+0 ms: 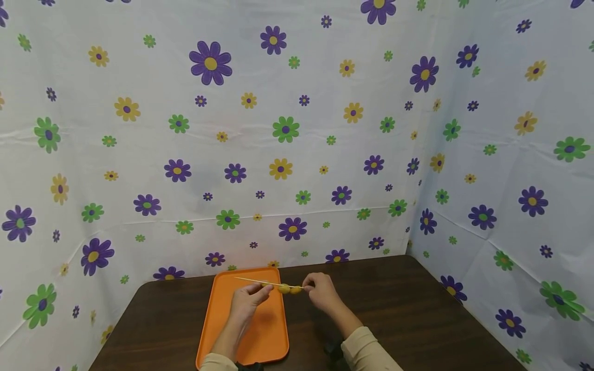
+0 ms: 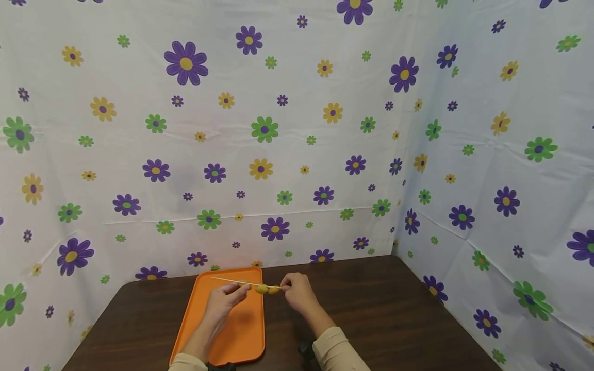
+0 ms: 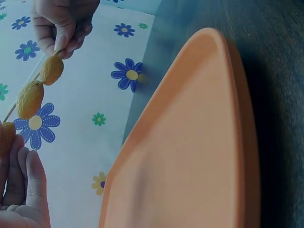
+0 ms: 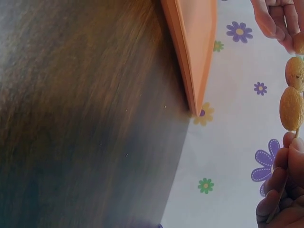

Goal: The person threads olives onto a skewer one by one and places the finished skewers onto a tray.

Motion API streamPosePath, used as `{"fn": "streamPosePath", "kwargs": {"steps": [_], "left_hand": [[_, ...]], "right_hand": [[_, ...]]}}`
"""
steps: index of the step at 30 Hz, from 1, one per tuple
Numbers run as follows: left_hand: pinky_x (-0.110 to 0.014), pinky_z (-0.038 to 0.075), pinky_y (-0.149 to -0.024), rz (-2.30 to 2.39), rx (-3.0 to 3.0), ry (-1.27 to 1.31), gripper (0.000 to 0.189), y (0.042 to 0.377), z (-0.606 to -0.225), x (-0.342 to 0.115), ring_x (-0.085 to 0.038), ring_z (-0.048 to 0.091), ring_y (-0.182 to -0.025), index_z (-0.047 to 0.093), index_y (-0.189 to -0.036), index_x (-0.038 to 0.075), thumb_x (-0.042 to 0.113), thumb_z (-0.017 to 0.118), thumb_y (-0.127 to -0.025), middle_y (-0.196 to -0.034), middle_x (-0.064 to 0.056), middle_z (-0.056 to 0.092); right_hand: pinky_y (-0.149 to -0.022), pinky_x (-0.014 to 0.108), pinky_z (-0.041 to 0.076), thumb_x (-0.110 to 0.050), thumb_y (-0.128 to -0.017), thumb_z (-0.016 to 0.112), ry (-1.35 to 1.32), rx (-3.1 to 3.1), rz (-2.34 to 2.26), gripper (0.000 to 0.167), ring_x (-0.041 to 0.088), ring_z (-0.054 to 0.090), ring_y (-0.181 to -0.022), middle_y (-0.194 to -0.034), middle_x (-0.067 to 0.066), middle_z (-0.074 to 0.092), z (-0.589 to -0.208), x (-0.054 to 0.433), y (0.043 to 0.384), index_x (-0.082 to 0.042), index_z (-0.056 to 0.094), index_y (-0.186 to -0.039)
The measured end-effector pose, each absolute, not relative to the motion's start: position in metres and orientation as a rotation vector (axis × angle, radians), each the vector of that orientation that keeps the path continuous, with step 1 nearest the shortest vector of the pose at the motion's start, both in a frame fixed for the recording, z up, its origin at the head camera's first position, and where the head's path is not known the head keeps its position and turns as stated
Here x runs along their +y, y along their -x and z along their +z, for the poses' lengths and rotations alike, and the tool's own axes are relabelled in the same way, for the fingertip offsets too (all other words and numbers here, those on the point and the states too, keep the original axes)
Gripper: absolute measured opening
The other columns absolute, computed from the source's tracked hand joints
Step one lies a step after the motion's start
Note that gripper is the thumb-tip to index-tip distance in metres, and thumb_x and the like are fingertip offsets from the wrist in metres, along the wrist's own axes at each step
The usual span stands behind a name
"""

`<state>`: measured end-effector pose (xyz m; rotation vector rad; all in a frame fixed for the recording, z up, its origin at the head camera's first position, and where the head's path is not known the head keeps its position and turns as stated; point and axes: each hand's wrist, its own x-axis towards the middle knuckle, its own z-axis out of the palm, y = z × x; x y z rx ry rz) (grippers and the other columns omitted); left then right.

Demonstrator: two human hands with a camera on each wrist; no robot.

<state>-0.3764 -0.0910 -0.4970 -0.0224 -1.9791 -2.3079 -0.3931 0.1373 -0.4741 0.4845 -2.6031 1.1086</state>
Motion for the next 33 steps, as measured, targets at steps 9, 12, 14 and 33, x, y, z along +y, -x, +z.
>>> {"fn": "streamPosePath", "kwargs": {"steps": [9,12,14,33], "left_hand": [[-0.026,0.059,-0.081,-2.318,-1.967,0.029,0.047,0.38,-0.499,-0.089,-0.018,0.072,-0.094,0.067,-0.121,-0.014,0.02,0.079,-0.09,-0.104,-0.01,0.074],[-0.027,0.059,-0.081,-2.308,-1.998,0.043,0.048,0.38,-0.499,-0.091,-0.018,0.072,-0.093,0.067,-0.121,-0.013,0.022,0.079,-0.091,-0.104,-0.009,0.074],[-0.029,0.059,-0.082,-2.296,-2.033,0.069,0.046,0.38,-0.499,-0.094,-0.019,0.071,-0.093,0.068,-0.12,-0.011,0.023,0.079,-0.091,-0.105,-0.01,0.073],[-0.047,0.055,-0.084,-1.403,-2.829,0.029,0.034,0.37,-0.501,-0.184,-0.022,0.065,-0.09,0.073,-0.113,-0.001,0.019,0.082,-0.086,-0.096,-0.004,0.072]], "right_hand": [[-0.069,0.035,0.052,0.01,-0.088,0.069,-0.455,-2.608,1.134,0.017,0.016,0.053,-0.074,-0.08,0.003,0.065,-0.472,0.132,0.392,-0.006,0.07,-0.081],[-0.07,0.036,0.053,0.009,-0.088,0.07,-0.451,-2.605,1.124,0.017,0.017,0.054,-0.075,-0.081,0.002,0.066,-0.472,0.132,0.393,-0.006,0.071,-0.081],[-0.071,0.037,0.052,0.008,-0.088,0.07,-0.438,-2.603,1.126,0.016,0.017,0.055,-0.076,-0.082,0.002,0.066,-0.472,0.133,0.395,-0.006,0.071,-0.081],[-0.071,0.041,0.052,0.007,-0.089,0.07,-0.324,-2.597,1.13,0.017,0.02,0.057,-0.077,-0.083,0.008,0.069,-0.471,0.161,0.405,-0.007,0.07,-0.08]]}}
